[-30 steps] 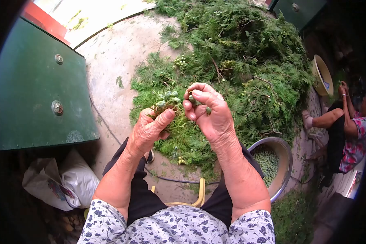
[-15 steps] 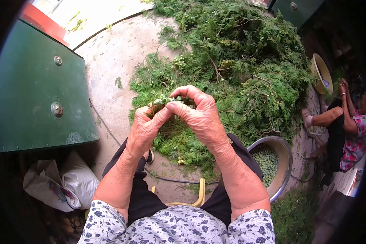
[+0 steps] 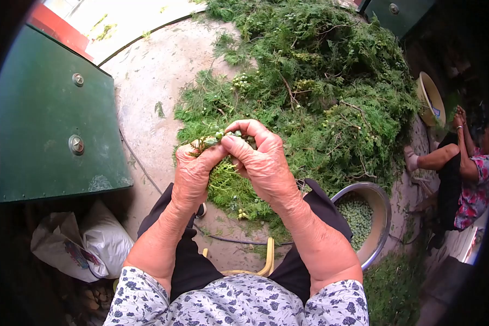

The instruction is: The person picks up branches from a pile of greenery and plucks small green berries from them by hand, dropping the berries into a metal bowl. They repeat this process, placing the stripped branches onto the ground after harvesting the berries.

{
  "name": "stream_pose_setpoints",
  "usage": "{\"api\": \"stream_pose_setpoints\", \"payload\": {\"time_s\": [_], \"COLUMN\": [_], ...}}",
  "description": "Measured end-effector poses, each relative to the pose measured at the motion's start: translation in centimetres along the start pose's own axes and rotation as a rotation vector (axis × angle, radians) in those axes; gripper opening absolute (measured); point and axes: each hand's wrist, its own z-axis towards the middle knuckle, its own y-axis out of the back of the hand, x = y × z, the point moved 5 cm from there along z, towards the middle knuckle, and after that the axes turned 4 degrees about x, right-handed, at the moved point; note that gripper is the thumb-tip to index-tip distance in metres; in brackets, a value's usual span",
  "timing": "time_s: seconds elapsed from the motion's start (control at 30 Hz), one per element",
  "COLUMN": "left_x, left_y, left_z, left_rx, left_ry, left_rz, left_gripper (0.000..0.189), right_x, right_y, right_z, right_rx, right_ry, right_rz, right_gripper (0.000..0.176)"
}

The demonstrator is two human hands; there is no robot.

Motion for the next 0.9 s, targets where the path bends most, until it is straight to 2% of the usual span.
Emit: {"api": "stream_pose_setpoints", "payload": {"time_s": [0.03,0.13,0.33,0.43,0.6,0.7,0.77,0.83,0.9], "left_x": [-0.3,-0.5,-1.2,-1.0,-1.4,-0.7,-0.8,-0.9,-1.1], "left_y": [-0.1,-0.6,-0.6,-0.3,-1.6,-1.3,-1.0,-0.9,-1.0], "left_z": [-0.1,-0.3,-0.4,-0.3,-0.4,-0.3,-0.3,-0.3,-0.4], "left_rx": [0.001,0.007,0.026,0.053,0.221,0.253,0.257,0.261,0.282], "left_ry": [0.001,0.144,0.2,0.208,0.201,0.234,0.248,0.263,0.254], "left_rz": [0.001,-0.282,-0.3,-0.167,-0.004,0.027,0.063,0.1,0.122], "left_gripper": [0.011,0.011,0.009,0.009,0.02,0.019,0.017,0.015,0.014], "right_x": [0.0,-1.1,-0.9,0.4,0.6,0.7,0.9,1.1,0.8], "right_y": [0.1,0.3,1.3,1.7,1.9,1.8,1.6,1.2,1.2], "right_z": [0.1,0.3,0.4,0.6,0.0,0.0,-0.1,-0.3,-0.2], "right_rx": [-0.001,0.103,0.121,0.179,0.056,0.067,0.104,0.156,0.132], "right_ry": [0.0,-0.131,-0.085,0.013,-0.07,-0.098,-0.117,-0.105,-0.102], "right_rz": [0.001,0.414,0.703,0.621,0.439,0.293,0.285,0.118,0.075], "right_gripper": [0.016,0.014,0.012,0.011,0.014,0.022,0.023,0.022,0.021]}}
